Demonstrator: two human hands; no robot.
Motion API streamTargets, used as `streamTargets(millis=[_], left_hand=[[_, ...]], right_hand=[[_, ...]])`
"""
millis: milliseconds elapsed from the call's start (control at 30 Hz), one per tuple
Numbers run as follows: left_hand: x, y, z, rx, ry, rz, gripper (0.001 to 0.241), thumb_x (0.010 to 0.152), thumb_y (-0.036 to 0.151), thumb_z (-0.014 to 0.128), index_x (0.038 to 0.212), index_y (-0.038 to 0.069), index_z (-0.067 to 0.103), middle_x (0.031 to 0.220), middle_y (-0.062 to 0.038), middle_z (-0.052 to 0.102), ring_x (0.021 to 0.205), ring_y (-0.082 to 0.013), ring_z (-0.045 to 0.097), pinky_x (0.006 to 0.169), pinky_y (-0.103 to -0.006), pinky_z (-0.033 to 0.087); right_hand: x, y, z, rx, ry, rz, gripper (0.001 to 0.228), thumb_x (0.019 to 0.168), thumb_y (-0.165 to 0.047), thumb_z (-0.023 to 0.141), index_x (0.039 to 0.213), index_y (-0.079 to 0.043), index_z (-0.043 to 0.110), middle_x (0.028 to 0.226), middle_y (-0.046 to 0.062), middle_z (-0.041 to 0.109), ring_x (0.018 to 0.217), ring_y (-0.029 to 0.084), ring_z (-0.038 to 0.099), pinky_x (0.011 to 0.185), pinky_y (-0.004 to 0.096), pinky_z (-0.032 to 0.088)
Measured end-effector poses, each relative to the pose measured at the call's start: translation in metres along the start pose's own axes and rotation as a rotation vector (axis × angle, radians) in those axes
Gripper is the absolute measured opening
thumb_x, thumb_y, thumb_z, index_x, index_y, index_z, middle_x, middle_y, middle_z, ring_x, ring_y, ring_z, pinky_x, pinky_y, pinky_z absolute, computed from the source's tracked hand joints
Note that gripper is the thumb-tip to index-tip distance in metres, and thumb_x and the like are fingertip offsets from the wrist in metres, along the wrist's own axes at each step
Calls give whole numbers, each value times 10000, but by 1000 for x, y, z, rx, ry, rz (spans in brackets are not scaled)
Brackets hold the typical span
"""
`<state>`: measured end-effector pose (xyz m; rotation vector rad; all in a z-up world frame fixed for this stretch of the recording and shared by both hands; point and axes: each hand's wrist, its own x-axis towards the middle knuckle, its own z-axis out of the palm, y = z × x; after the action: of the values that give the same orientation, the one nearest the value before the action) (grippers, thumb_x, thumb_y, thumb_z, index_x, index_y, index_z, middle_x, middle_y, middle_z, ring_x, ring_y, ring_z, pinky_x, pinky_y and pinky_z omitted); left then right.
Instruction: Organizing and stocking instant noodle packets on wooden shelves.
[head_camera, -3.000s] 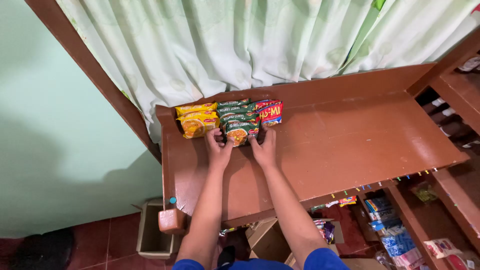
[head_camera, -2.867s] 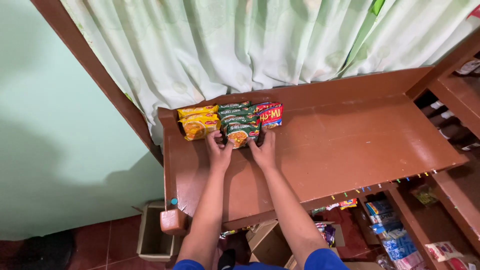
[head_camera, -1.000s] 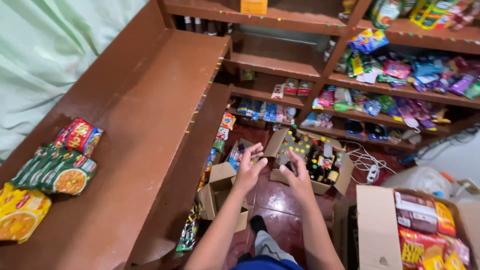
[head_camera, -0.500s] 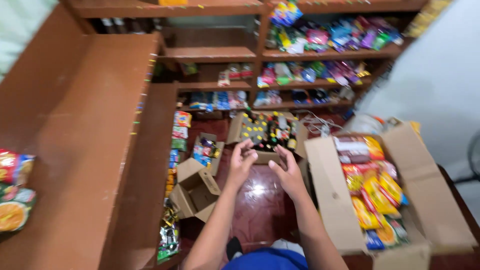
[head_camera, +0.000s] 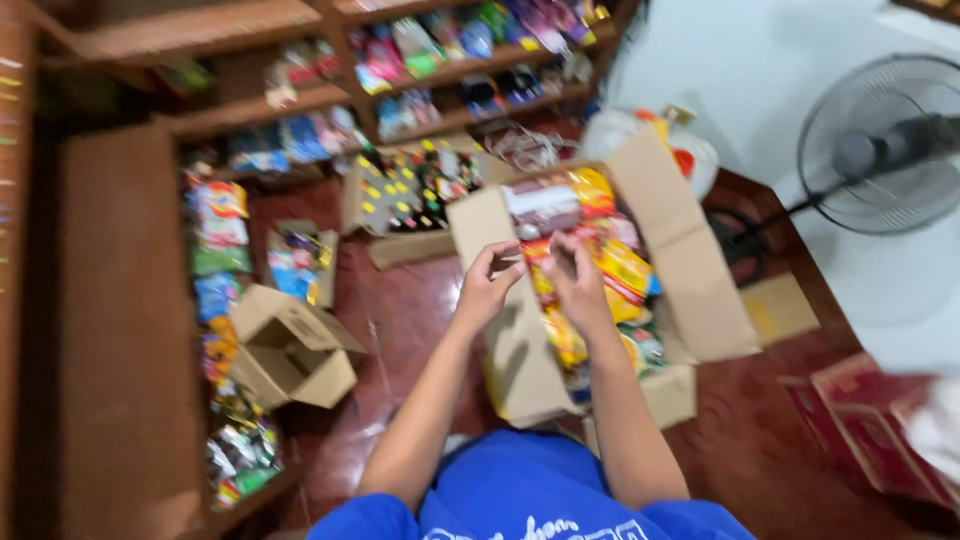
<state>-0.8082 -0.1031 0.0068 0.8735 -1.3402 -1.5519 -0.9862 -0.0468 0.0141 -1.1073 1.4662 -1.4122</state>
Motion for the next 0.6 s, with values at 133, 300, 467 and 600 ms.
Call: streamTargets(millis=[133,300,467,600], left_hand=[[5,-45,74,-10,-102,-103,377,943,143,685,1294,23,621,1230,-83,691,1041,-158,651,931,-325,550],[-1,-54,141,270,-78,-111,373,923,225,739,1235,39,652,1167,-108,685,1069,-228,682,937,-352,547],[-6,-77,162,598,-155,39,449,854,216,792,1247,67,636,1212,-166,617,1193,-348,586,1040,-436,472],[-22,-65,166,722,-180,99,570,776,194,814,1296,98,601,1322,-172,551,1287,-382,514,1108,-463,436]], right_hand=[[8,15,-92,-1,75,98,431,986,-191,655,1362,-4,556,1312,79,632,1241,165,601,1091,329,468],[8,33,-174,-54,6,241,334,1035,-211,601,1309,-21,593,1157,53,665,1061,120,617,945,293,508],[-8,58,-213,-71,-107,442,333,1030,-232,601,1295,-29,605,1021,50,648,914,129,597,820,308,518],[-32,58,-213,-207,-180,544,334,1028,-228,585,1290,-24,618,1029,100,661,929,179,614,828,361,529]])
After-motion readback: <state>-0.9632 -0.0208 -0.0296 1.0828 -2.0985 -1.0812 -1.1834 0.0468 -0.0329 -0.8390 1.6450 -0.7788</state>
